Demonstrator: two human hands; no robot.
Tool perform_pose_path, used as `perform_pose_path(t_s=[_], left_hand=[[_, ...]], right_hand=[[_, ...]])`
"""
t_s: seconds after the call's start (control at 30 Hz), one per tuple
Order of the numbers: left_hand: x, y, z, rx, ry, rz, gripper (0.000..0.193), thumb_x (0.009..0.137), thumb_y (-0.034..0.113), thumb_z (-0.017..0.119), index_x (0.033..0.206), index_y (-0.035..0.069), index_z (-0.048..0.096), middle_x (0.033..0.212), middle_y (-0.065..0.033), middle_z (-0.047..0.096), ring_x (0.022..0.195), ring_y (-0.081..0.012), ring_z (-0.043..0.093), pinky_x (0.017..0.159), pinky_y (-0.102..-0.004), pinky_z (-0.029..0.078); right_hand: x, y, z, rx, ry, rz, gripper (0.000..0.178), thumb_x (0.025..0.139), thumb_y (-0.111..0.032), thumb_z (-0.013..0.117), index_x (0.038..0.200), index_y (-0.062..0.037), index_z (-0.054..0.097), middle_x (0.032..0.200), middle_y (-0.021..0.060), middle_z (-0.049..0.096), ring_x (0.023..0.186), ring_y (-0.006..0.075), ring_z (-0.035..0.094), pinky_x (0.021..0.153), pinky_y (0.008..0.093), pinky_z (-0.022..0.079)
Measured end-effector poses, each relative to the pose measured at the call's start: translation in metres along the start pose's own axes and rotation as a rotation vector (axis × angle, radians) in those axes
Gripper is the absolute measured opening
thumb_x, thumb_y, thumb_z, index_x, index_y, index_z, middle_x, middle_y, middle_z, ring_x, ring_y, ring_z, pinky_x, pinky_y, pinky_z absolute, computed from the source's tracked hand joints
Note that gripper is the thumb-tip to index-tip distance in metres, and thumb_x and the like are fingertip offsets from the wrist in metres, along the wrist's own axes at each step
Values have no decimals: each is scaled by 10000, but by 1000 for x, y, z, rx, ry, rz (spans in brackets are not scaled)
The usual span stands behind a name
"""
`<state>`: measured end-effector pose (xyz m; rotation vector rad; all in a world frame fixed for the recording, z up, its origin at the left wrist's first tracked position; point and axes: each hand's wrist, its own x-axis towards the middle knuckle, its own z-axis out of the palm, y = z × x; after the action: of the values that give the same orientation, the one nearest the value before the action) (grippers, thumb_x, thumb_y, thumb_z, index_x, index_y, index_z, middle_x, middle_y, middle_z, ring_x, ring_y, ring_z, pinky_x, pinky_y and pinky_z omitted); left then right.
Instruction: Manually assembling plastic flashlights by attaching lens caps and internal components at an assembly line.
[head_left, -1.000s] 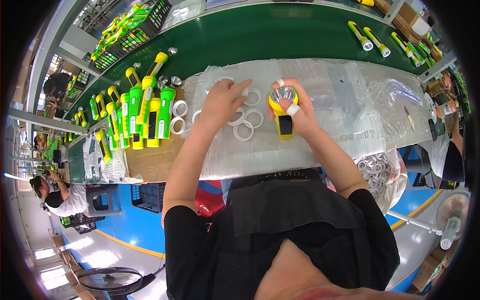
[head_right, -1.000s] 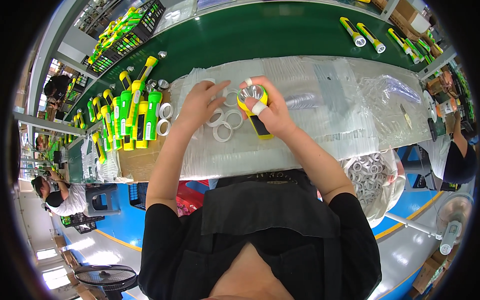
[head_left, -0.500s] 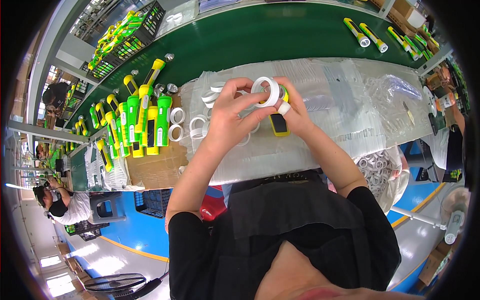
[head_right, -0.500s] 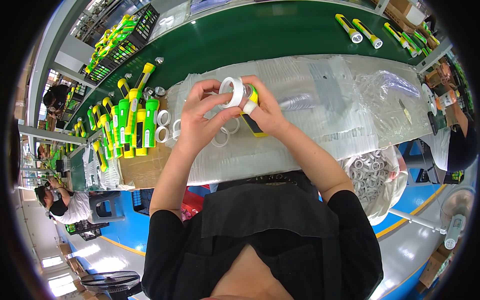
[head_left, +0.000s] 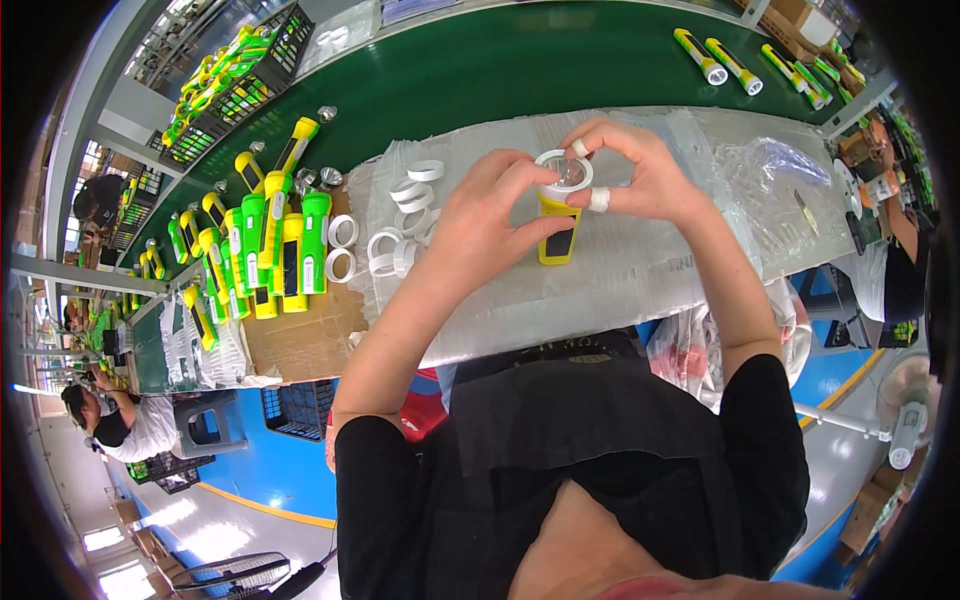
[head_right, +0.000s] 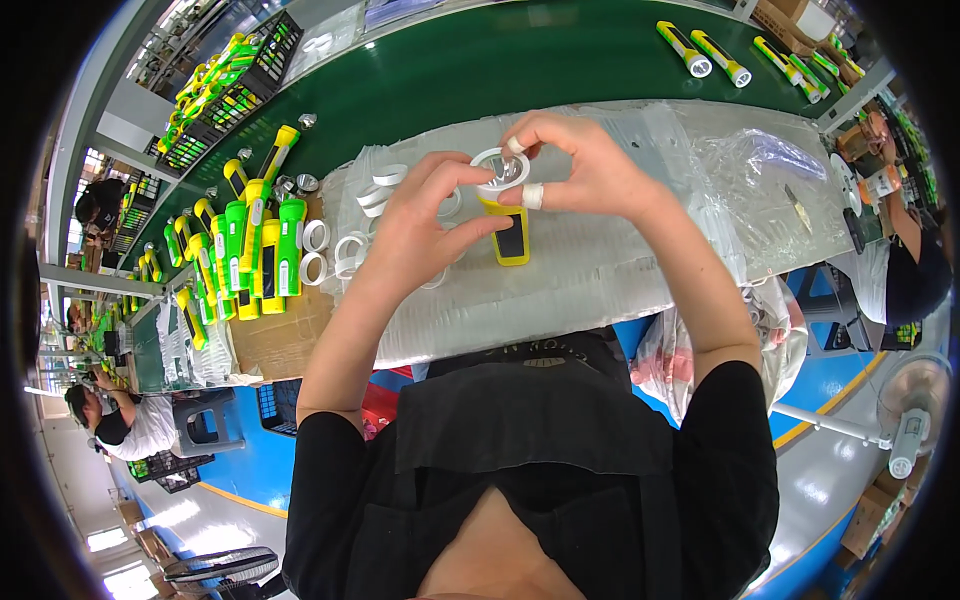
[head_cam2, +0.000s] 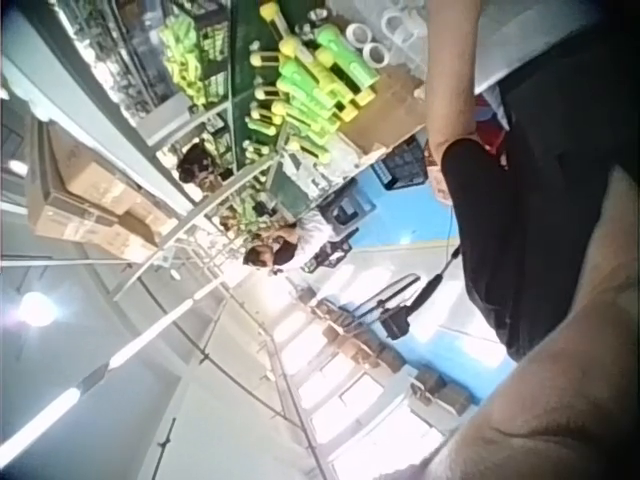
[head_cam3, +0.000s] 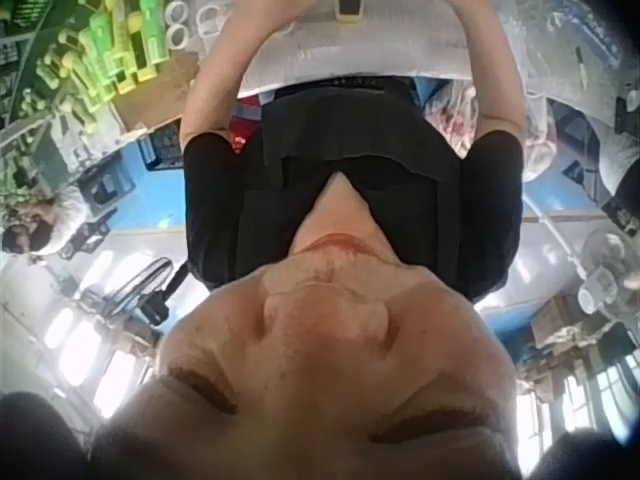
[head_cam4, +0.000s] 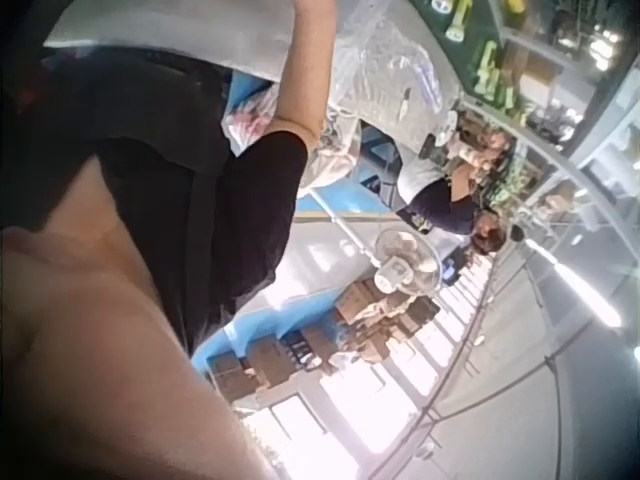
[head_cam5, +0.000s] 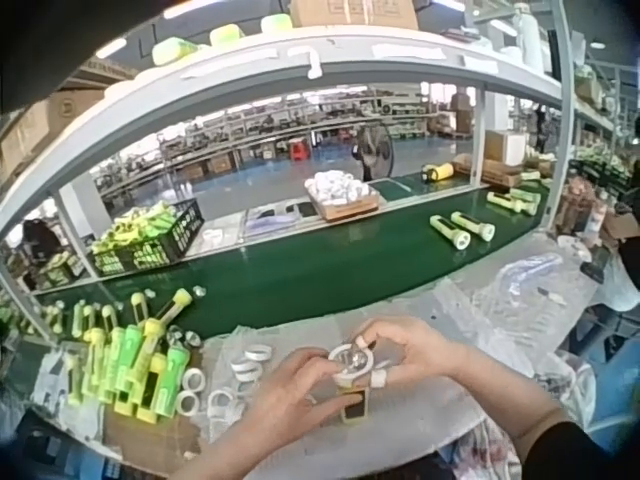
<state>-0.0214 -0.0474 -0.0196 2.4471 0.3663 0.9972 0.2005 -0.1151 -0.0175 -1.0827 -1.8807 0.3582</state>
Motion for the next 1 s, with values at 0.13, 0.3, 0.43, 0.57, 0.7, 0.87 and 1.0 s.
perform_pose_path(t_s=[0.13,0.3,0.43,0.57,0.7,0.87,1.0], left_hand=[[1,-1,16,-88,-25,-84,441,725,182,840,1040,96,544,1020,-87,664,893,-259,648,751,-340,522],[2,0,26,-181,2,-88,418,740,179,840,1015,87,538,964,-72,683,853,-241,662,736,-336,527],[2,2,25,-181,9,-66,406,733,179,846,990,80,547,962,-60,686,851,-225,662,728,-328,527],[3,4,22,-174,-28,-78,400,726,181,851,973,78,554,951,-54,686,826,-220,651,726,-323,522],[4,-2,23,-200,-17,-27,394,720,173,851,964,81,557,921,-43,680,786,-209,630,694,-316,509],[6,1,28,-140,-4,-82,384,716,149,848,954,76,556,873,-45,663,752,-199,612,670,-308,497],[7,2,28,-157,-23,-120,385,714,132,846,956,72,551,844,-51,649,742,-188,600,671,-306,497]], right_hand=[[23,-31,-30,-166,-395,89,449,704,-108,798,1110,-42,618,921,82,558,817,225,567,699,343,467],[46,-42,-37,-313,-657,136,421,708,-87,765,1089,-25,596,892,97,533,768,241,559,667,353,466],[49,-48,-34,-349,-685,153,373,701,-87,765,1014,-21,574,865,95,548,722,244,566,631,349,467],[42,-47,-31,-350,-619,142,372,690,-97,781,985,-20,568,837,87,553,702,232,573,607,347,467],[44,-52,-27,-357,-577,265,407,672,-211,793,949,3,586,804,117,591,703,252,591,606,357,473],[36,-46,-20,-454,-467,338,490,659,-324,818,905,3,548,721,119,575,652,235,579,570,348,458],[28,-40,-9,-549,-341,468,563,657,-458,789,843,10,537,686,130,566,657,245,581,555,344,440]])
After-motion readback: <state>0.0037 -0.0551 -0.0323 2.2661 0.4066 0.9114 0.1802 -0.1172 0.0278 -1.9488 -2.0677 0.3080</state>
